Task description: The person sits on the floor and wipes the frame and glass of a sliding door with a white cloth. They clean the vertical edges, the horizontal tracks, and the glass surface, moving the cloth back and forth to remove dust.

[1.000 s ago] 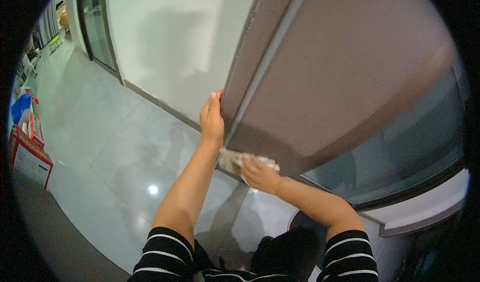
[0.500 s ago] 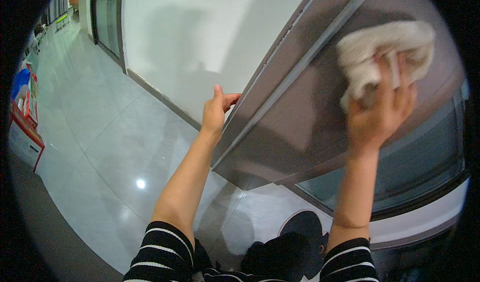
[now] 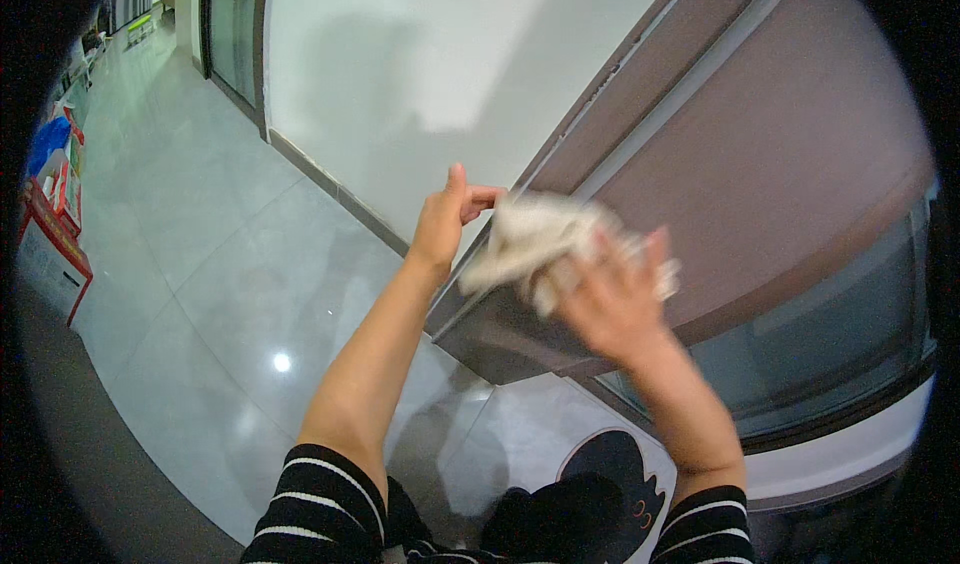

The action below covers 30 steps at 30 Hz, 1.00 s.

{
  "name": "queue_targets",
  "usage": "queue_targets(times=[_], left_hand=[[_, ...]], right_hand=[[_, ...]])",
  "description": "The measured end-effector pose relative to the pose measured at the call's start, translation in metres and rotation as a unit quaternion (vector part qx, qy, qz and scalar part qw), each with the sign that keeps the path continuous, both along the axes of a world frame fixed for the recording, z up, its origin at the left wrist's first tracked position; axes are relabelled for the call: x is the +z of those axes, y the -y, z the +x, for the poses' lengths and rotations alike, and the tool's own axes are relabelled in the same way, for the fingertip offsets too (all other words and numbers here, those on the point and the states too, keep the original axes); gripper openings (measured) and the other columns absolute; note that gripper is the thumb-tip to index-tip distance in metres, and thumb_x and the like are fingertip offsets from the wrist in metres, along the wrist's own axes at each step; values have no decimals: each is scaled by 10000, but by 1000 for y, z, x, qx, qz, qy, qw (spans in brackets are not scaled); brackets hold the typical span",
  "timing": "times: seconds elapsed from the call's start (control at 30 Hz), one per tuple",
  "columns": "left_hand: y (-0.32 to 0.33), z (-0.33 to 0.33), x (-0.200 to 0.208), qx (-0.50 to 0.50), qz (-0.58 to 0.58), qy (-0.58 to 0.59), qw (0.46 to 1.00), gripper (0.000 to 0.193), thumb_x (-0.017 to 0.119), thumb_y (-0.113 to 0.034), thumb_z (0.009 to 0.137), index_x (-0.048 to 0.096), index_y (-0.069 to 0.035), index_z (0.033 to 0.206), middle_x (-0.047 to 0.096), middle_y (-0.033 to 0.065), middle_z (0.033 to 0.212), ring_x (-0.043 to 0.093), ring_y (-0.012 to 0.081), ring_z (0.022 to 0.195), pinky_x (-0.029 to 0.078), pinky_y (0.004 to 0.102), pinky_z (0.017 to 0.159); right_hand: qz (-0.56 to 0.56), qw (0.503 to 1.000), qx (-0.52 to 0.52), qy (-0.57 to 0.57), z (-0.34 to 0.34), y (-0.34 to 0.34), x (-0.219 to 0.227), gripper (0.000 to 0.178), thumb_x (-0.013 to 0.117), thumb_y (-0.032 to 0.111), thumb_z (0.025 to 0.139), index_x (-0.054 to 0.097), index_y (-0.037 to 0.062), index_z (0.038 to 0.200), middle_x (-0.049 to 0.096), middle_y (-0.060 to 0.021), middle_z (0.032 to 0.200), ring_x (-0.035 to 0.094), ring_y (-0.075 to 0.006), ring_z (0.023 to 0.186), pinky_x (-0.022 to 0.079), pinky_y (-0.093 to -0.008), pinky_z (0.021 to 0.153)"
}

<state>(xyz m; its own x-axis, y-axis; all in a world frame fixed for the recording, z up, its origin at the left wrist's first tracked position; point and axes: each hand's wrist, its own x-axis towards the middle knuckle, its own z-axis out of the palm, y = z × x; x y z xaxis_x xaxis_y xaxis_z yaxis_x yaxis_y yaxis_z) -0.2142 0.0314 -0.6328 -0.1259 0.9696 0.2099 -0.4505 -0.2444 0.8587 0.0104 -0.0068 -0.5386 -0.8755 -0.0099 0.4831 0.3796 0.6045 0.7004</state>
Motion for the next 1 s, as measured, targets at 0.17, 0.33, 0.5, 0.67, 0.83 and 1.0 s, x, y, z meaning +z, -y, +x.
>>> queue_targets(times=[0.17,0.33,0.5,0.67,0.83,1.0], left_hand=[[-1,-8,14,54,-26,111,992,762,191,-618,971,594,2,1154,669,145,1072,616,217,1039,420,325,903],[-3,-8,8,122,-92,154,976,737,195,-608,975,578,-3,1147,663,146,1073,613,228,1011,420,333,894],[-4,-18,4,126,-123,157,972,717,213,-594,977,571,-3,1164,647,153,1121,588,229,1047,387,362,933],[8,-30,12,42,-39,138,989,743,272,-633,950,494,-9,1285,598,160,1222,551,237,1123,374,384,980],[41,-6,65,-191,182,229,937,981,416,-749,823,221,-51,1484,476,159,1375,496,269,1227,358,411,1070],[42,42,67,-156,242,271,918,926,570,-629,832,219,-80,1490,373,105,1425,389,208,1303,315,363,1093]], right_hand=[[109,978,-114,-135,-59,-8,131,398,684,78,677,687,213,1051,603,-26,1236,434,-265,1298,143,-537,1142],[37,992,-94,-72,-83,-26,58,176,580,188,747,652,58,842,637,-161,1044,535,-331,1169,304,-570,1056],[-28,984,-94,149,-75,-30,-82,321,534,218,773,679,-23,929,653,-219,1051,549,-388,1127,319,-523,1066],[-514,855,-57,-35,-84,-8,-49,325,638,32,653,695,95,967,634,-151,1080,558,-322,1119,386,-432,1017],[-524,761,120,-363,-86,-11,19,518,653,-58,608,609,81,1105,558,-116,1154,557,-289,1096,429,-353,971],[-367,819,133,-420,-87,-16,25,569,632,-50,644,525,31,1197,537,-132,1204,529,-241,1110,408,-361,987]])
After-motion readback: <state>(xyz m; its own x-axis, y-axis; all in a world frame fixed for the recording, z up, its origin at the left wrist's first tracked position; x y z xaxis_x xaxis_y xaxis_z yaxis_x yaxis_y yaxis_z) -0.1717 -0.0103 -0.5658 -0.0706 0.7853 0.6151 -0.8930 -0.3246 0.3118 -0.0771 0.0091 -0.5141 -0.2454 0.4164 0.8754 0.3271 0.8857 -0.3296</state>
